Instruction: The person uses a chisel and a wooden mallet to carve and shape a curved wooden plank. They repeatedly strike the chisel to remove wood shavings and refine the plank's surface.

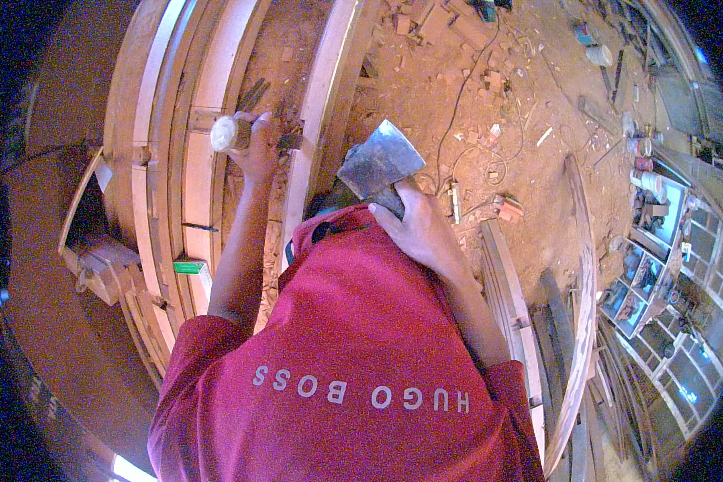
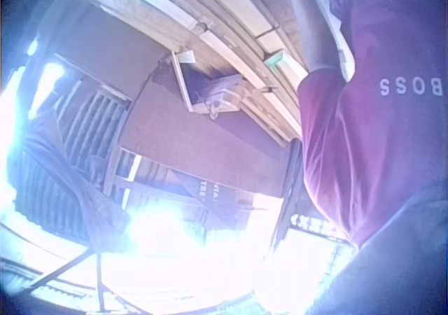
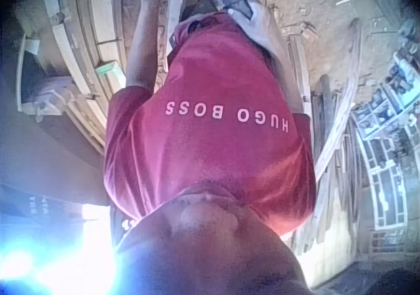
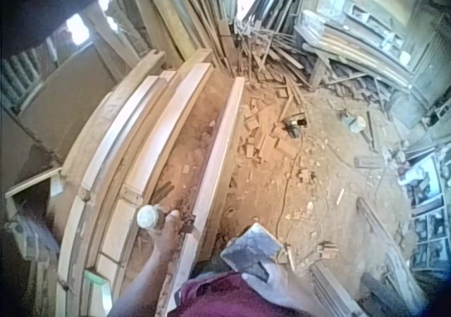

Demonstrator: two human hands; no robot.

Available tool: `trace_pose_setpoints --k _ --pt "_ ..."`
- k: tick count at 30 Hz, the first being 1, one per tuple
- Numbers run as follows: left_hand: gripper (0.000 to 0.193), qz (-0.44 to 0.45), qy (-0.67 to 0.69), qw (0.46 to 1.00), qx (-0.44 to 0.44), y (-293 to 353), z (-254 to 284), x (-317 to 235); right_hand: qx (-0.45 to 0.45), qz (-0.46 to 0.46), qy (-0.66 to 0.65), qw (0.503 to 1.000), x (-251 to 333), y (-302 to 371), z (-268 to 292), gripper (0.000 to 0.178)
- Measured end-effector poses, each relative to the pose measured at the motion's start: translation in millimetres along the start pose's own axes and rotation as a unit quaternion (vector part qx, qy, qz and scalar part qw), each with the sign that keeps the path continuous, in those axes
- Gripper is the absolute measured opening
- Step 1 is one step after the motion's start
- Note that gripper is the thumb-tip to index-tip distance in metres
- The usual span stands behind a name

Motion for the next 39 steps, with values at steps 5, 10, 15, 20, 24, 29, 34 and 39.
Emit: trace_pose_setpoints --k 5,10,15,20,24,29,34,39 --pt "0.013 0.045 0.017 0.999 0.002 3 6 14 -0.017 0.002 -0.014 1.0 4 -2 3 0.036" --pt "0.013 0.14 0.039 0.989 0.022 11 1 3 -0.003 0.006 -0.008 1.0 15 -8 9 0.033" --pt "0.014 0.053 0.019 0.998 0.018 8 4 5 -0.001 0.057 0.013 0.998 31 -22 12 0.029" --pt "0.014 0.054 0.016 0.998 0.024 13 7 14 -0.016 0.13 0.042 0.99 81 -36 28 0.03" --pt "0.015 0.03 0.023 0.999 0.004 12 6 9 -0.031 0.194 0.008 0.98 118 -43 39 0.029" --pt "0.014 0.029 0.046 0.998 0.026 12 4 12 -0.052 0.308 0.029 0.95 160 -50 47 0.028" --pt "0.021 0.073 0.145 0.987 0.017 18 0 25 -0.034 0.354 0.058 0.933 197 -49 45 0.027" --pt "0.033 -0.076 0.072 0.994 0.044 11 4 25 0.016 0.356 0.095 0.929 217 -52 32 0.023"
Point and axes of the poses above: each hand's wrist, its own y-axis away from the middle knuckle, its own z-axis out of the back of the hand, x = y × z, the point moved 8 cm from there along -y, towards the middle knuckle, and after that the axes turned 6 degrees about -x, right-handed, at the moved point
